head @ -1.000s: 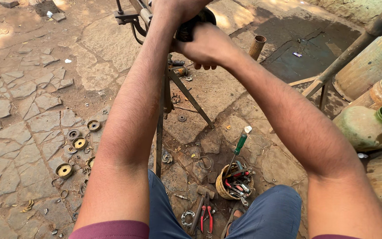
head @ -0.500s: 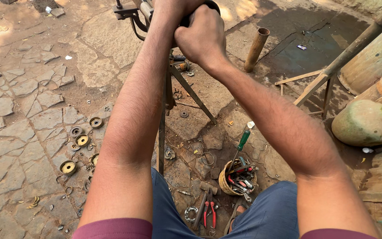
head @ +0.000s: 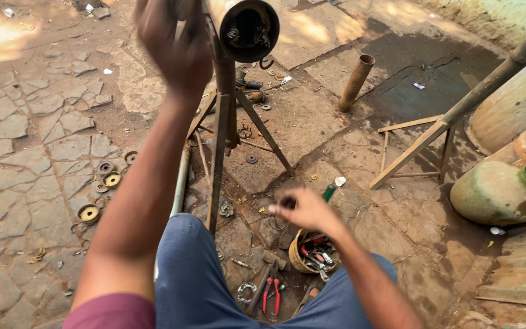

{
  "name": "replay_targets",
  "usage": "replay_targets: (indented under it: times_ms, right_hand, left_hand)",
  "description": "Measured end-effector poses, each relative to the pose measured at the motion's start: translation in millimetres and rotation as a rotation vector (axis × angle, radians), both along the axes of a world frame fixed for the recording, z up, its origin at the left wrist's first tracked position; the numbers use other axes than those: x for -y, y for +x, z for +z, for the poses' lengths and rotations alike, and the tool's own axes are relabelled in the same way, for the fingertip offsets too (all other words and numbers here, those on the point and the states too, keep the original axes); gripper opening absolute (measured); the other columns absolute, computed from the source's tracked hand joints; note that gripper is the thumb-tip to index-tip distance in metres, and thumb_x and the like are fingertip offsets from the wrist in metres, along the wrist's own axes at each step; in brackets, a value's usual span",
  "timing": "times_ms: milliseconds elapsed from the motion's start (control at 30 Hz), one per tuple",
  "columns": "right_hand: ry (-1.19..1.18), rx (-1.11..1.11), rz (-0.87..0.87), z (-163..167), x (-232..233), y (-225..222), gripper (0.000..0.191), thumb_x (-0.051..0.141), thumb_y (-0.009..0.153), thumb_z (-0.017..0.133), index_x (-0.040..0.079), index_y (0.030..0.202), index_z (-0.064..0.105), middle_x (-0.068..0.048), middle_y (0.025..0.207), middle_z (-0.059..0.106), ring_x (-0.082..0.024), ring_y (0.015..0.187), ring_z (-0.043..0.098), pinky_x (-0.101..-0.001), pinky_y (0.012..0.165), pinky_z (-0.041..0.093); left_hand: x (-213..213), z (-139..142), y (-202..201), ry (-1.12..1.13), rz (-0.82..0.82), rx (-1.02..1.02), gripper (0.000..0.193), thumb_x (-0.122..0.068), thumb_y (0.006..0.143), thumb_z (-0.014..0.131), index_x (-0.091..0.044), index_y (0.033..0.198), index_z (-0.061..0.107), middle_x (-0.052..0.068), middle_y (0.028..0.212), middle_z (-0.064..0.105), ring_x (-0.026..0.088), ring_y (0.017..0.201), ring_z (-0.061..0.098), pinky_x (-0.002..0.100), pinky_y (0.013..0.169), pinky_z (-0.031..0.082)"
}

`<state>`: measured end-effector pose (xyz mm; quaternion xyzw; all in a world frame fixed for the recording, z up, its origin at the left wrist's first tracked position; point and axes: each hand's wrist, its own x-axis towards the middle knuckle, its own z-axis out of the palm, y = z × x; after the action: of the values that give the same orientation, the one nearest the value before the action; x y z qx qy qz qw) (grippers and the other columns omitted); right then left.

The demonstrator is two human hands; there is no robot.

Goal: The person sits on the ground repairing a cylindrical pump motor clamped in a stand. They use pliers to grip and pull components from the pump's end, insert a long rod tool into the housing, work it with both hands, and repeatedly reach into a basket of tools on the ground to switch between pliers, a screwdriver-like tool and large pincers.

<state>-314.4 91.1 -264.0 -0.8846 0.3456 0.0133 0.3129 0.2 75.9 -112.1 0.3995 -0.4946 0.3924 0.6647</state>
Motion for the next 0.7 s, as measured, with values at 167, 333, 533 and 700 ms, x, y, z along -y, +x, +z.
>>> replay_targets:
  times_ms: [167, 333, 533, 700]
  right_hand:
    - [0.334, 0.399, -0.032, -79.4, -11.2, -31.6, 0.052, 0.046, 0.078, 0.083, 0.009, 0.113, 0.073, -0.004, 0.102, 0.077, -0.015, 0.093, 0.072, -0.0322, 0.084, 0.058]
    - [0.863, 0.386, -0.078, -141.3, -28.2, -27.4, 0.062, 0.027, 0.069, 0.089, 0.015, 0.126, 0.067, 0.003, 0.103, 0.076, -0.011, 0.092, 0.072, -0.0316, 0.088, 0.059]
    - [0.872, 0.493, -0.041, -175.7, -41.7, -30.8, 0.054, 0.018, 0.074, 0.099, 0.005, 0.095, 0.051, 0.005, 0.081, 0.061, -0.010, 0.078, 0.060, -0.0322, 0.072, 0.053]
    - [0.260, 0.302, -0.163, -163.4, -45.4, -24.3, 0.053, 0.035, 0.060, 0.100, 0.004, 0.090, 0.068, 0.005, 0.069, 0.062, -0.008, 0.063, 0.060, -0.0301, 0.062, 0.050]
  left_hand:
    - [-101.6, -181.1, -93.0, 0.158, -0.800, -0.636, 0.032, -0.026, 0.116, 0.042, -0.013, 0.092, 0.057, 0.004, 0.079, 0.061, 0.016, 0.064, 0.059, 0.029, 0.064, 0.053]
    - [-127.7, -309.7, -171.0, 0.835, -0.948, -1.192, 0.045, -0.044, 0.102, 0.052, -0.005, 0.081, 0.061, 0.004, 0.069, 0.068, 0.016, 0.056, 0.064, 0.030, 0.060, 0.053]
    - [-123.5, -341.6, -177.8, 1.160, -1.148, -1.155, 0.044, -0.041, 0.100, 0.061, 0.001, 0.090, 0.071, 0.006, 0.070, 0.072, 0.013, 0.064, 0.069, 0.029, 0.065, 0.056]
    - [-121.1, -337.0, -170.4, 1.449, -0.734, -0.946, 0.022, -0.012, 0.082, 0.080, -0.001, 0.100, 0.073, 0.006, 0.079, 0.076, 0.013, 0.068, 0.067, 0.031, 0.065, 0.055]
